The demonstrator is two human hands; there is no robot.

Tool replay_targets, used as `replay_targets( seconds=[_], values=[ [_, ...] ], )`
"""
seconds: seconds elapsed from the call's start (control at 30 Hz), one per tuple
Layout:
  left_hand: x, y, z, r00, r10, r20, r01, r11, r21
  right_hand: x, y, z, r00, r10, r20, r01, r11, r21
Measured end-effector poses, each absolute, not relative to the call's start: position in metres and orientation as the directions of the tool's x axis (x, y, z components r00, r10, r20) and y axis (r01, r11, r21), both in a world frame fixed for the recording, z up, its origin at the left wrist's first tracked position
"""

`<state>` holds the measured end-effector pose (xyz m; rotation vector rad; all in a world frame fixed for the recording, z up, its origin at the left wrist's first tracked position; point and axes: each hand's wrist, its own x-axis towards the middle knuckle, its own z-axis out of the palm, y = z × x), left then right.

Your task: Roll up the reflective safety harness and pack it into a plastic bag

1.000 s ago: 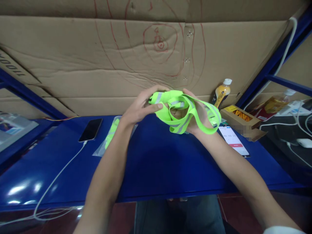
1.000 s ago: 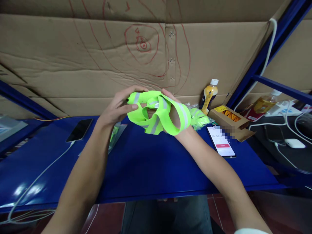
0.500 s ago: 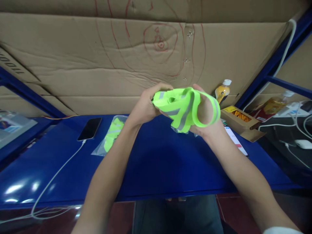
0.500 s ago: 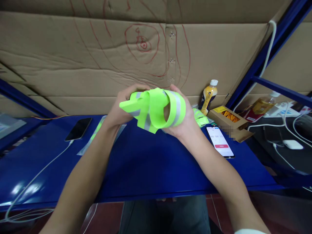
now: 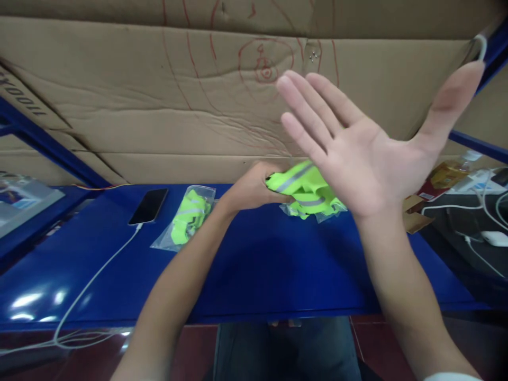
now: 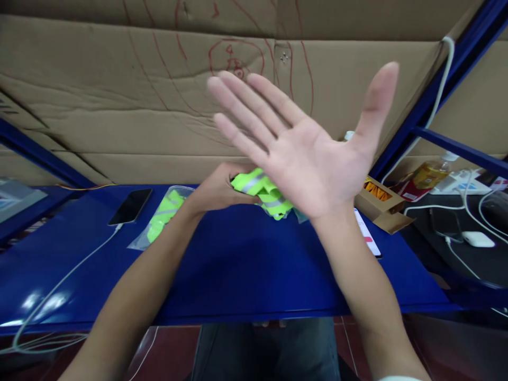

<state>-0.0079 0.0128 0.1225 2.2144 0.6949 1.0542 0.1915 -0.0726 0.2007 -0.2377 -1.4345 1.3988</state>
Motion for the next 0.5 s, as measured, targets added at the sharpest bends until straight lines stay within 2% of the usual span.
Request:
replay_targets(
  seconds=[0.13,0.23,0.3,0.4,0.47,0.5],
  values=[
    [-0.005,0.000,0.133,0.626,0.687,0.368,0.159,-0.575,0.803,0.206,-0.051,0.193,-0.414,0.821,0.392,-0.336,0.263,-0.904],
    [-0.008,0.000,0.135,0.648,0.695,0.312,0.133,-0.506,0.852,0.202,-0.027,0.174,-0.357,0.837,0.415,-0.281,0.328,-0.902],
    [-0.010,0.003,0.133,0.646,0.709,0.283,0.105,-0.449,0.887,0.200,-0.022,0.169,-0.270,0.837,0.476,-0.187,0.440,-0.878],
    [-0.010,0.011,0.125,0.606,0.756,0.247,0.065,-0.356,0.932,0.206,-0.040,0.177,-0.110,0.728,0.677,0.098,0.686,-0.721],
    [-0.008,0.016,0.121,0.563,0.770,0.300,0.064,-0.403,0.913,0.208,-0.062,0.186,-0.134,0.597,0.791,0.311,0.783,-0.538],
    [-0.007,0.018,0.119,0.529,0.763,0.372,0.075,-0.478,0.875,0.207,-0.070,0.189,-0.208,0.543,0.814,0.359,0.816,-0.452]
  ],
)
